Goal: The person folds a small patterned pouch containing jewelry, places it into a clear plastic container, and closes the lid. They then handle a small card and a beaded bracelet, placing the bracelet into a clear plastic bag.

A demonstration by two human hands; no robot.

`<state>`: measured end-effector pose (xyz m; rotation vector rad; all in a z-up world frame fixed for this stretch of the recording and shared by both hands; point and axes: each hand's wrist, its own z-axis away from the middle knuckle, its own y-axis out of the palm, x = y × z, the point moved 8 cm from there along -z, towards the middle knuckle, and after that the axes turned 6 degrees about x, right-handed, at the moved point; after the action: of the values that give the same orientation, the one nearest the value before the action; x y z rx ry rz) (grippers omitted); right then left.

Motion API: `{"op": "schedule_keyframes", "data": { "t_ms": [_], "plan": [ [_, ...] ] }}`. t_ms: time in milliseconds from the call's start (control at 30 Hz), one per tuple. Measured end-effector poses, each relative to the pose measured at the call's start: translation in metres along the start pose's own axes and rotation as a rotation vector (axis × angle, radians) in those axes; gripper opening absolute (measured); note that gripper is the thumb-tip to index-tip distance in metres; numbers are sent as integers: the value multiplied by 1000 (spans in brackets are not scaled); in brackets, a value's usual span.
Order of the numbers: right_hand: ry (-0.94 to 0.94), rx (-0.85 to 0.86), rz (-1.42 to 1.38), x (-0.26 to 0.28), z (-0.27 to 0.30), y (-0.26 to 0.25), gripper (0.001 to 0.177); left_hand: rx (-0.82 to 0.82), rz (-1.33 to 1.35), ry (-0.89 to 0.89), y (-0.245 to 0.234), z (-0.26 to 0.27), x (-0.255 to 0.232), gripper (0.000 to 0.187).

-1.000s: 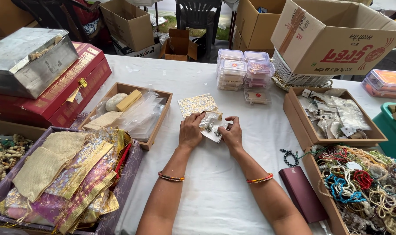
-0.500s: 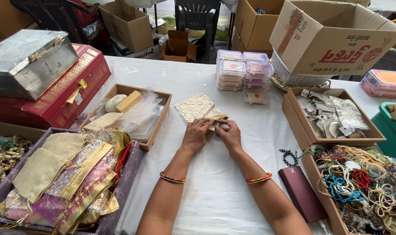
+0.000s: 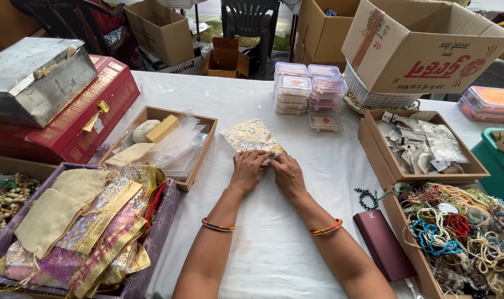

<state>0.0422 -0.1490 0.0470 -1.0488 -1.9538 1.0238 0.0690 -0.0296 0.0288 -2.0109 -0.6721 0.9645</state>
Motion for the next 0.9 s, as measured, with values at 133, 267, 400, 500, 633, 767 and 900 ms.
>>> {"op": "schedule_keyframes", "data": {
  "t_ms": [133, 267, 400, 500, 633, 767, 900],
  "plan": [
    [-22, -88, -16, 2, 1, -9, 22, 67, 13, -61, -3, -1, -1, 63],
    [-74, -127, 5, 8, 1, -19, 18, 28, 83, 4, 4, -1, 4, 65],
    [-46, -50, 179, 6, 1, -6, 13, 16, 167, 11, 9, 0, 5, 64],
    [-69, -25, 182, 9, 3, 1, 13, 13, 30, -36, 14, -2, 10, 61],
    [-89, 53, -38, 22, 0, 1, 20, 63, -27, -101, 10, -2, 7, 60],
    [-111, 160, -39, 5, -8, 32, 29, 135, -102, -110, 5, -2, -2, 69],
    [-159, 235, -16, -11, -23, 60, 38, 92, -85, -97, 15, -3, 5, 72]
  ]
}}
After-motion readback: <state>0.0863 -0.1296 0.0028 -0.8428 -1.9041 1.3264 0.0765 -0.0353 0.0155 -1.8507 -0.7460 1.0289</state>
